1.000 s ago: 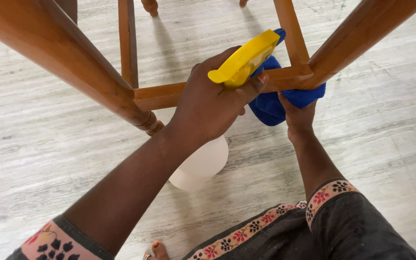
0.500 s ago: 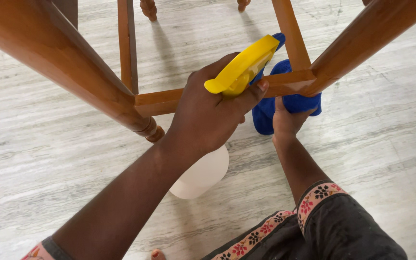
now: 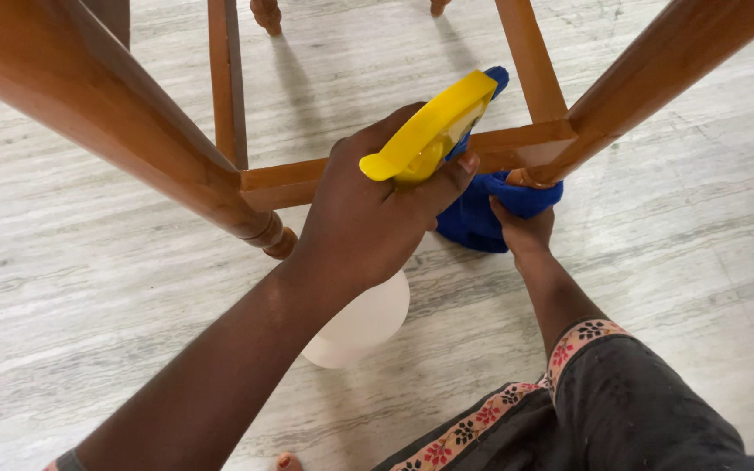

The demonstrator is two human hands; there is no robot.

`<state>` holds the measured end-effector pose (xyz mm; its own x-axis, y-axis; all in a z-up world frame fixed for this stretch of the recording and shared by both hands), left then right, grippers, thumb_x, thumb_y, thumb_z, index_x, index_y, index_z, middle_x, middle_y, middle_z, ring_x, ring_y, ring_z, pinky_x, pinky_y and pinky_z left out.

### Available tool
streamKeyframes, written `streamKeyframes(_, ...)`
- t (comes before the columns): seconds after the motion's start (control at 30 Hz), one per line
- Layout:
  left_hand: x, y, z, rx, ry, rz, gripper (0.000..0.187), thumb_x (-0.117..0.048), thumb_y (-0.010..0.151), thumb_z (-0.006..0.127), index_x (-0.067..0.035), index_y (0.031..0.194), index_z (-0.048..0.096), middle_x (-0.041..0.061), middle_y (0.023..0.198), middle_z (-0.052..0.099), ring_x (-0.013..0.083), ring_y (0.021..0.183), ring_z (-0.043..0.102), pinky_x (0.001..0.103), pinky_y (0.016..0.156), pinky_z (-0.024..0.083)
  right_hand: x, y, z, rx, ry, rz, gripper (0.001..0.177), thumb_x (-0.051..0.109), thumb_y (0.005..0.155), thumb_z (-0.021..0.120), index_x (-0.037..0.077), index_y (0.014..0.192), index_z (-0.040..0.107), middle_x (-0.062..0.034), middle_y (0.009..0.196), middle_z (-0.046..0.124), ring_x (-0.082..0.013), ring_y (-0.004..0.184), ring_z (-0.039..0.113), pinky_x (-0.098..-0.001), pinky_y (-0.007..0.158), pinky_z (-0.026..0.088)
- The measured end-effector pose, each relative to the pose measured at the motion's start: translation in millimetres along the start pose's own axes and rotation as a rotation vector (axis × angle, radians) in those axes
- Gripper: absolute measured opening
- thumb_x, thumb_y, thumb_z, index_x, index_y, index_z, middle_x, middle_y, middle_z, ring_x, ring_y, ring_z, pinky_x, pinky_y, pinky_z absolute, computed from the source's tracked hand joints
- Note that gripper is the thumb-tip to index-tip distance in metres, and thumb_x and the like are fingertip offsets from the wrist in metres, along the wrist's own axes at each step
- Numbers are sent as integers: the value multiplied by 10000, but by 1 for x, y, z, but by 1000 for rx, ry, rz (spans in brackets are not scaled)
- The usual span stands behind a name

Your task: The person cleans a wooden chair using a spray bottle and a blue cloth. They spray the chair's backrest, legs, and seat, then wipe each area thoroughly. The person moves the chair to a different location and continues cleaning the back and legs.

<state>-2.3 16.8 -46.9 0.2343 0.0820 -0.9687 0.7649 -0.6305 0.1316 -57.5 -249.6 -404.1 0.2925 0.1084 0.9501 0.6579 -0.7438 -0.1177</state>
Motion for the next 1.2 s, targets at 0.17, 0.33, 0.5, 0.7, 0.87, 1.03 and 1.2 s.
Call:
streamKeyframes(0.17, 0, -1, 1, 5, 57, -113, 286, -219, 973, 674, -76, 1221, 680, -5, 878, 743, 73, 648, 665, 254, 602, 559, 6, -2, 20, -98, 99, 263, 1074, 340, 766, 937, 175, 1573, 247, -102, 1506, 502, -260, 1337, 526, -456, 1028, 473)
streamKeyframes(0.33, 3, -5, -7, -3, -5, -140, 308, -204, 963, 679, -67, 1239, 670, -12, 936, 755, 68, 686, 688, 244, 606, 586, 12, -7, 28, -55, 161, 609, 1165, 452, 761, 892, 283, 1600, 100, -97, 1565, 390, -369, 1359, 466, -623, 917, 526)
streamKeyframes(0.5, 6, -6, -14, -22, -4, -146, 333, -212, 962, 684, -70, 1262, 662, -9, 929, 747, 64, 707, 686, 240, 621, 593, -28, 2, 29, -54, -5, 223, 954, 425, 837, 901, 133, 1544, 332, -127, 1490, 560, -300, 1346, 572, -469, 1047, 490)
streamKeyframes(0.7, 6, -11, -16, -35, 36, -128, 321, -215, 984, 686, -62, 1266, 671, -4, 898, 729, 62, 724, 671, 241, 655, 577, -32, -1, 12, 150, -292, -35, 523, 314, 859, 875, 95, 1292, 679, -71, 1250, 745, -213, 1209, 682, -343, 1047, 507)
streamKeyframes(0.87, 6, -8, -14, -31, -1, -192, 335, -226, 960, 688, -66, 1253, 667, 5, 827, 707, 64, 660, 656, 248, 597, 578, 6, -9, 12, 119, -58, 220, 488, 224, 773, 892, 128, 1199, 673, -10, 1139, 729, -171, 1090, 659, -322, 942, 494)
streamKeyframes(1.03, 1, -10, -10, -21, 29, -216, 327, -230, 954, 688, -66, 1236, 677, 13, 772, 696, 74, 610, 636, 252, 570, 552, 12, -11, 10, 128, -144, 202, 477, 271, 766, 888, 103, 1174, 707, -70, 1129, 773, -224, 1068, 704, -350, 937, 515)
streamKeyframes(1.2, -5, -10, -8, -18, 1, -229, 331, -222, 940, 697, -55, 1225, 689, 20, 758, 697, 77, 616, 637, 256, 578, 547, -6, -8, 12, 17, -410, 164, 586, 376, 794, 901, 83, 1244, 665, -173, 1220, 725, -329, 1171, 671, -399, 976, 503)
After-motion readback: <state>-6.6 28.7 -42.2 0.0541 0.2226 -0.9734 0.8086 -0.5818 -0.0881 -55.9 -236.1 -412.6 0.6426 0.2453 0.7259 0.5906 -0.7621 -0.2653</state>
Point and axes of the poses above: each hand's wrist, its own y-axis towards the middle knuckle, its own z-axis out of the palm, x = y × z, the point moved 2 cm from there along y, towards the middle knuckle
